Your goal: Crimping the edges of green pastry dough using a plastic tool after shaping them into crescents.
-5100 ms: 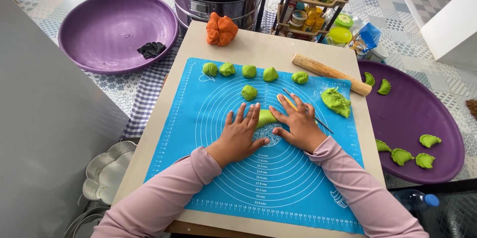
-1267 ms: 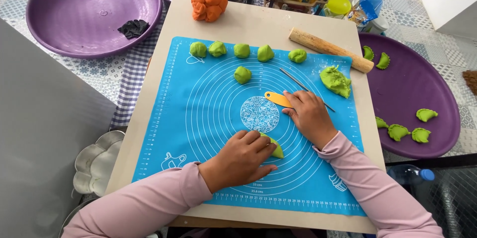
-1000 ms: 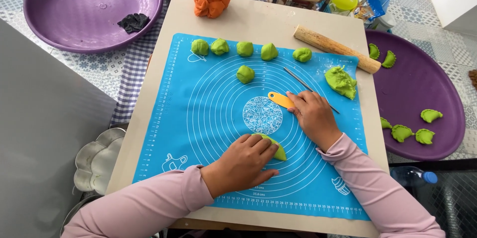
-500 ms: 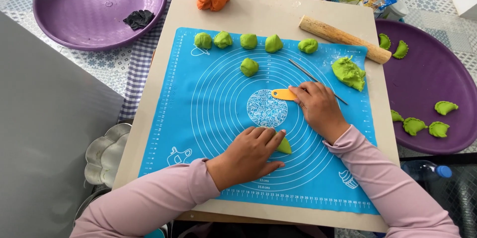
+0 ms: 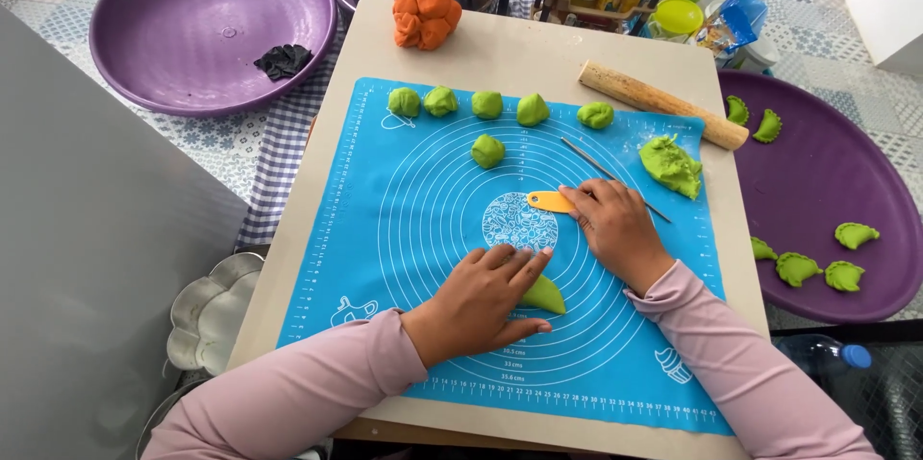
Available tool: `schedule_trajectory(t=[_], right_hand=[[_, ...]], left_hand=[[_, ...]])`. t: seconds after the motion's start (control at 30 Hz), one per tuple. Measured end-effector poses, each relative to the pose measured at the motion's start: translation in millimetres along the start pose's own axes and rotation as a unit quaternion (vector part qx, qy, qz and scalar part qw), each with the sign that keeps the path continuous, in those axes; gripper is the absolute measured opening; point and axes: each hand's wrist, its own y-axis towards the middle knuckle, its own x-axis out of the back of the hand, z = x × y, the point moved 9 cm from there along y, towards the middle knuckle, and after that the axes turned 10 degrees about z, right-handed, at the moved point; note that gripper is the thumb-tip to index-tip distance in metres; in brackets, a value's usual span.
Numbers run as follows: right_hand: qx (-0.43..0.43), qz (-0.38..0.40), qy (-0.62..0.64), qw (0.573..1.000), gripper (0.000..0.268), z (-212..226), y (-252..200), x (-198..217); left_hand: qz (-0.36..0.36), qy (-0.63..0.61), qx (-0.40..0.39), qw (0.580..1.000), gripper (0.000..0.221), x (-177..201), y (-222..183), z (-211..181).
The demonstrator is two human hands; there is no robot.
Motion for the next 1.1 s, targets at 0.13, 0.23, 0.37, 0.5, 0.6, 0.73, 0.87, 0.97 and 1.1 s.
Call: schedule_trajectory(t=[0.13, 0.23, 0.37, 0.5, 0.6, 0.73, 0.87, 0.97, 1.1], right_hand=[[0.008, 0.005, -0.006, 1.000, 0.034, 1, 0, 1], [0.010, 0.000, -0.005, 1.000, 0.033, 1, -2, 2], [0.014, 0.002, -0.008, 1.000, 0.032, 3, -1, 5], [0.012, 0.004, -0.026, 1.000, 0.031, 7, -2, 8], [0.012, 0.006, -0.022, 1.000, 0.031, 6, -1, 5], [0.017, 0.005, -0.010, 1.000, 0.034, 3, 1, -2], [0.001, 0.016, -0.006, 1.000, 0.035, -1, 1, -4], [-0.008, 0.019, -0.006, 1.000, 0.037, -5, 1, -9], [-0.028, 0.008, -0.029, 0.999, 0.041, -11, -1, -13]], left_hand=[[-0.036, -0.019, -0.039, 0.998, 0.076, 3, -1, -3], [-0.038, -0.003, -0.038, 0.999, 0.079, 0, -3, -7], [-0.028, 0.030, -0.010, 0.999, 0.088, -6, -1, -7], [-0.038, 0.048, -0.014, 0.998, 0.094, -1, 4, -7], [-0.053, 0.040, -0.021, 0.998, 0.083, -6, 0, -3], [-0.063, 0.029, -0.043, 0.997, 0.071, 0, -1, -6], [-0.046, -0.001, -0.068, 0.997, 0.077, 4, 0, -13], [-0.025, 0.003, -0.056, 0.998, 0.077, 3, -2, -13], [-0.016, 0.016, -0.057, 0.998, 0.071, -5, 1, -11]])
